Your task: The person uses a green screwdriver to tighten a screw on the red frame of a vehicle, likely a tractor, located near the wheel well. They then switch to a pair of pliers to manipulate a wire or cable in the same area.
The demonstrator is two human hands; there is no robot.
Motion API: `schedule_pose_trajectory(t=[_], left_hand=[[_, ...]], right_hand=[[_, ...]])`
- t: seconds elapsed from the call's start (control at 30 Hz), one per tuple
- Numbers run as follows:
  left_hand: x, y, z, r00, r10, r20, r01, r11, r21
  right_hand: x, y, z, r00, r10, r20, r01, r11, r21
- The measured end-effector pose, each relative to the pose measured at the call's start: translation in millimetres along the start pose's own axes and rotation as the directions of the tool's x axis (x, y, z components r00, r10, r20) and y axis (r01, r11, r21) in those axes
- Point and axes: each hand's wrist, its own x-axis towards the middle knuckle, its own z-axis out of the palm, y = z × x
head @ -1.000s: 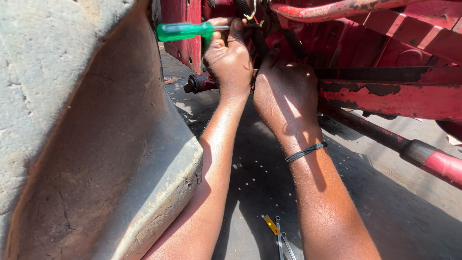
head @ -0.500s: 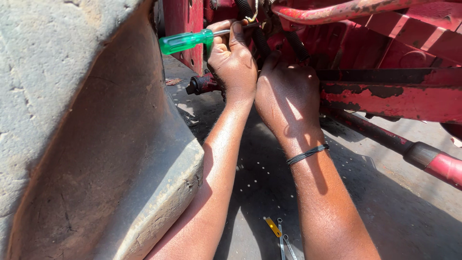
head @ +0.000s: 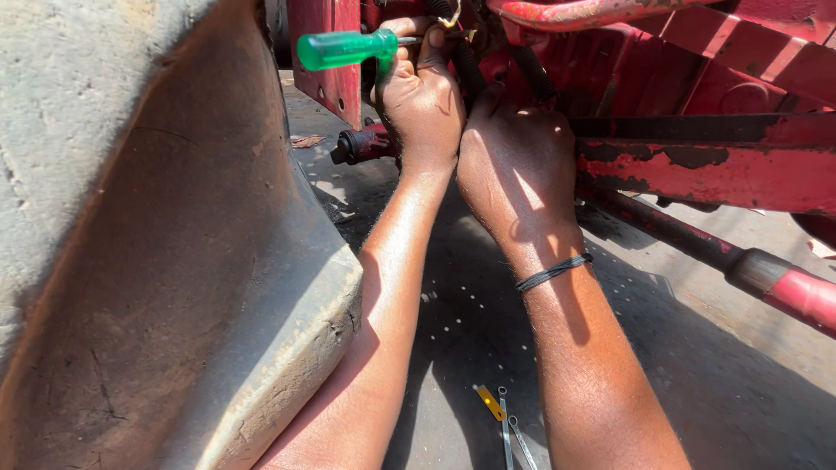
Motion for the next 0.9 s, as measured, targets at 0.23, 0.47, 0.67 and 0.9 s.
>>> schedule_pose_trajectory(t=[0.23, 0.47, 0.67, 0.9], left_hand=[[-1.8, 2.1, -4.8, 0.999, 0.051, 0.007, -0.052, 0.994, 0.095], [-2.5, -0.7, -2.2, 0.998, 0.062, 0.019, -0.064, 0.994, 0.090], [-4.2, -3.2, -0.1, 0.997, -0.074, -0.034, 0.070, 0.990, -0.120], [-2.6, -2.5, -2.0, 1.000, -0.029, 0.001, 0.029, 0.999, -0.012]], right_hand=[[-0.3, -1.3, 0.6, 1.000, 0.005, -0.011, -0.006, 0.999, -0.032], [0.4, -0.3, 1.3, 1.000, -0.001, 0.007, 0.001, 0.999, -0.049], [1.1, -0.2, 0.7, 0.999, -0.026, -0.019, 0.026, 0.999, -0.036], [0.1, -1.1, 1.2, 0.999, -0.011, -0.035, 0.010, 0.999, -0.044]])
